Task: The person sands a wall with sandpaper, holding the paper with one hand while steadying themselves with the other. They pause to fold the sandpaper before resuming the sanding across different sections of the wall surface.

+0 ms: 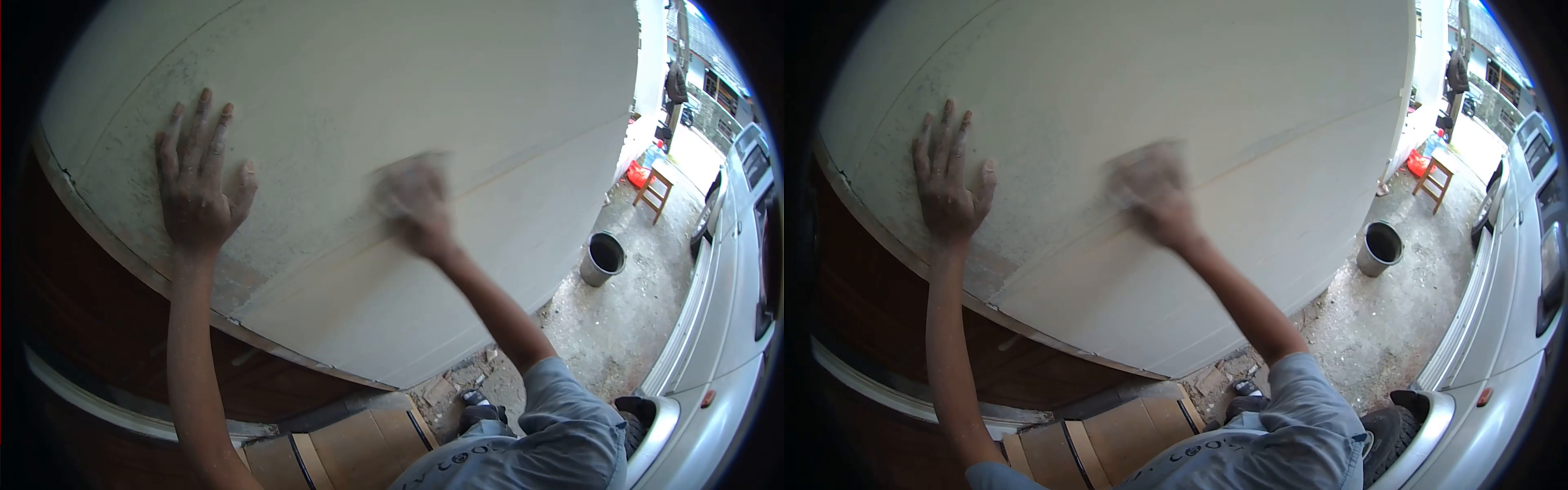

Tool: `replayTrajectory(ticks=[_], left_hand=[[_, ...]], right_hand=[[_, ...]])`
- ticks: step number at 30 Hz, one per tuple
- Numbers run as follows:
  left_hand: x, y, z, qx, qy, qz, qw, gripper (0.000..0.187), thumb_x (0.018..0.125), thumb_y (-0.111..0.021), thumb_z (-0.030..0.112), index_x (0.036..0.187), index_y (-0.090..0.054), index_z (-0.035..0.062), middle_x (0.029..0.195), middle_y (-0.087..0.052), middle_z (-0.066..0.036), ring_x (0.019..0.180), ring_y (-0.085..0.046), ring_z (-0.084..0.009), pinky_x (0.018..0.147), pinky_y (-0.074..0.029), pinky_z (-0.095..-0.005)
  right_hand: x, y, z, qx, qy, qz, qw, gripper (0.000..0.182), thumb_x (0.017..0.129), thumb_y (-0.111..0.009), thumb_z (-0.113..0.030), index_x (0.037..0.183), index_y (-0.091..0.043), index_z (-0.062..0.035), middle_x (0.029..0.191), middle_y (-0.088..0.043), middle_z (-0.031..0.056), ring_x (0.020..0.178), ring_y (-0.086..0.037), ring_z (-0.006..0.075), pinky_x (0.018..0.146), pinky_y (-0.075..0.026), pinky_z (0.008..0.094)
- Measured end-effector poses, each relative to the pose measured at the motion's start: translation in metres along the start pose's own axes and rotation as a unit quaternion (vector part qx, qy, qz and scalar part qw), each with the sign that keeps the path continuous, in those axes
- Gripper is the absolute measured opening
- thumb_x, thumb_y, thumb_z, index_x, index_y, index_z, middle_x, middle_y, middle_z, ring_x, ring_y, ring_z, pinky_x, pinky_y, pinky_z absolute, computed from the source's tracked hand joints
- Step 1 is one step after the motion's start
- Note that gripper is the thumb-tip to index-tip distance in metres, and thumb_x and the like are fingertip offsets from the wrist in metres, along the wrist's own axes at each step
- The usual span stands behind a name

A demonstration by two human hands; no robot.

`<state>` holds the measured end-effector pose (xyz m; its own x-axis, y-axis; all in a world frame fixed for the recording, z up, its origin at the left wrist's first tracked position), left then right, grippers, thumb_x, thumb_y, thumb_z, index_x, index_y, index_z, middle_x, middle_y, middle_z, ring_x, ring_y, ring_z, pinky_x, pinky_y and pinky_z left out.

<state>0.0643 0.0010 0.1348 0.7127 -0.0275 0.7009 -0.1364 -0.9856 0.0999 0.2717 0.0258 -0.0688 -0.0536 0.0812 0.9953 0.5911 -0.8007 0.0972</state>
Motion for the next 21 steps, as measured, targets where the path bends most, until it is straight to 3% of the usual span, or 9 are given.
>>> replayTrajectory(ticks=[2, 5, 7, 9, 10, 12, 16, 18, 21], left_hand=[[0.003, 0.001, 0.0, 0.008, 0.007, -0.004, 1.0, 0.052, 0.087, -0.046, 0.031, 0.136, -0.044, 0.0143, 0.144, -0.04, -0.005, 0.135, -0.031, -0.0289, 0.112, -0.024, -0.0481], [0.003, -0.002, 0.002, 0.021, 0.024, -0.029, 0.999, 0.053, 0.088, -0.046, 0.032, 0.137, -0.042, 0.0139, 0.144, -0.04, -0.005, 0.135, -0.03, -0.0285, 0.111, -0.023, -0.0486], [0.003, -0.003, 0.001, 0.028, 0.03, -0.029, 0.999, 0.053, 0.089, -0.045, 0.032, 0.138, -0.042, 0.0133, 0.144, -0.039, -0.005, 0.136, -0.03, -0.0282, 0.111, -0.023, -0.0491], [0.003, -0.004, -0.001, 0.017, 0.042, -0.028, 0.999, 0.052, 0.089, -0.045, 0.032, 0.138, -0.041, 0.0127, 0.144, -0.039, -0.005, 0.136, -0.03, -0.028, 0.111, -0.022, -0.0495], [0.002, -0.004, -0.001, 0.011, 0.045, -0.027, 0.999, 0.052, 0.09, -0.044, 0.032, 0.138, -0.041, 0.0123, 0.145, -0.039, -0.005, 0.136, -0.03, -0.028, 0.111, -0.022, -0.0497], [0.002, -0.003, -0.001, 0.001, 0.043, -0.022, 0.999, 0.053, 0.089, -0.045, 0.032, 0.138, -0.041, 0.0121, 0.145, -0.039, -0.004, 0.136, -0.031, -0.0281, 0.112, -0.021, -0.05], [0.002, -0.003, -0.002, -0.002, 0.048, -0.011, 0.999, 0.054, 0.089, -0.046, 0.033, 0.138, -0.041, 0.0123, 0.144, -0.039, -0.004, 0.135, -0.031, -0.0282, 0.112, -0.021, -0.0496], [0.005, -0.004, -0.004, 0.001, 0.049, -0.005, 0.999, 0.054, 0.088, -0.047, 0.034, 0.138, -0.042, 0.0124, 0.144, -0.04, -0.004, 0.135, -0.031, -0.0283, 0.112, -0.021, -0.0494], [0.0, -0.005, -0.002, 0.001, 0.054, -0.01, 0.998, 0.054, 0.087, -0.047, 0.034, 0.137, -0.043, 0.0125, 0.144, -0.04, -0.004, 0.135, -0.032, -0.0282, 0.112, -0.021, -0.0491]], right_hand=[[-0.001, 0.035, 0.06, -0.093, -0.11, 0.112, 0.983, 0.038, 0.086, -0.057, -0.008, 0.123, -0.059, -0.0116, 0.139, -0.046, 0.0109, 0.138, -0.024, 0.0345, 0.113, -0.013, 0.0479], [0.01, 0.035, 0.049, -0.018, -0.29, 0.201, 0.936, 0.042, 0.086, -0.055, -0.003, 0.127, -0.054, -0.0057, 0.141, -0.042, 0.0137, 0.141, -0.016, 0.0335, 0.114, -0.005, 0.0477], [0.027, 0.0, -0.003, 0.012, -0.176, 0.133, 0.975, 0.042, 0.086, -0.056, -0.006, 0.128, -0.055, -0.0093, 0.141, -0.043, 0.0101, 0.141, -0.013, 0.0331, 0.114, -0.004, 0.0472], [0.037, -0.032, -0.071, 0.064, -0.035, -0.041, 0.997, 0.041, 0.082, -0.062, -0.015, 0.122, -0.059, -0.021, 0.143, -0.04, 0.0037, 0.138, -0.022, 0.0382, 0.113, -0.011, 0.0531], [0.036, -0.046, -0.094, 0.1, 0.022, -0.157, 0.982, 0.039, 0.08, -0.062, -0.019, 0.119, -0.059, -0.0201, 0.143, -0.041, 0.0031, 0.137, -0.024, 0.0386, 0.112, -0.013, 0.0557], [0.029, -0.051, -0.074, 0.024, 0.093, -0.155, 0.983, 0.041, 0.08, -0.062, -0.02, 0.121, -0.058, -0.0196, 0.143, -0.041, 0.0058, 0.137, -0.025, 0.0373, 0.112, -0.014, 0.0553], [0.036, 0.033, 0.064, -0.086, -0.093, 0.084, 0.988, 0.039, 0.086, -0.056, -0.012, 0.125, -0.057, -0.0143, 0.142, -0.041, 0.0099, 0.138, -0.023, 0.0355, 0.112, -0.017, 0.0496], [0.046, 0.073, 0.101, 0.067, -0.297, 0.243, 0.921, 0.036, 0.09, -0.053, -0.01, 0.126, -0.057, -0.0125, 0.14, -0.044, 0.0102, 0.138, -0.023, 0.0356, 0.112, -0.015, 0.049], [0.074, 0.028, 0.053, 0.02, -0.196, 0.179, 0.964, 0.035, 0.091, -0.052, -0.011, 0.125, -0.058, -0.0128, 0.142, -0.042, 0.009, 0.139, -0.019, 0.034, 0.114, -0.009, 0.0487]])
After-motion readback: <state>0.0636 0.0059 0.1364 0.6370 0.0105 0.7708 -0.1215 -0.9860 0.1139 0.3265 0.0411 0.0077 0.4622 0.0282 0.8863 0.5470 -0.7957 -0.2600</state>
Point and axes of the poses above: each hand's wrist, its own x-axis towards the middle knuckle, its own y-axis out of the back of the hand, z = x × y, the point moved 6 cm from there along x, towards the middle knuckle
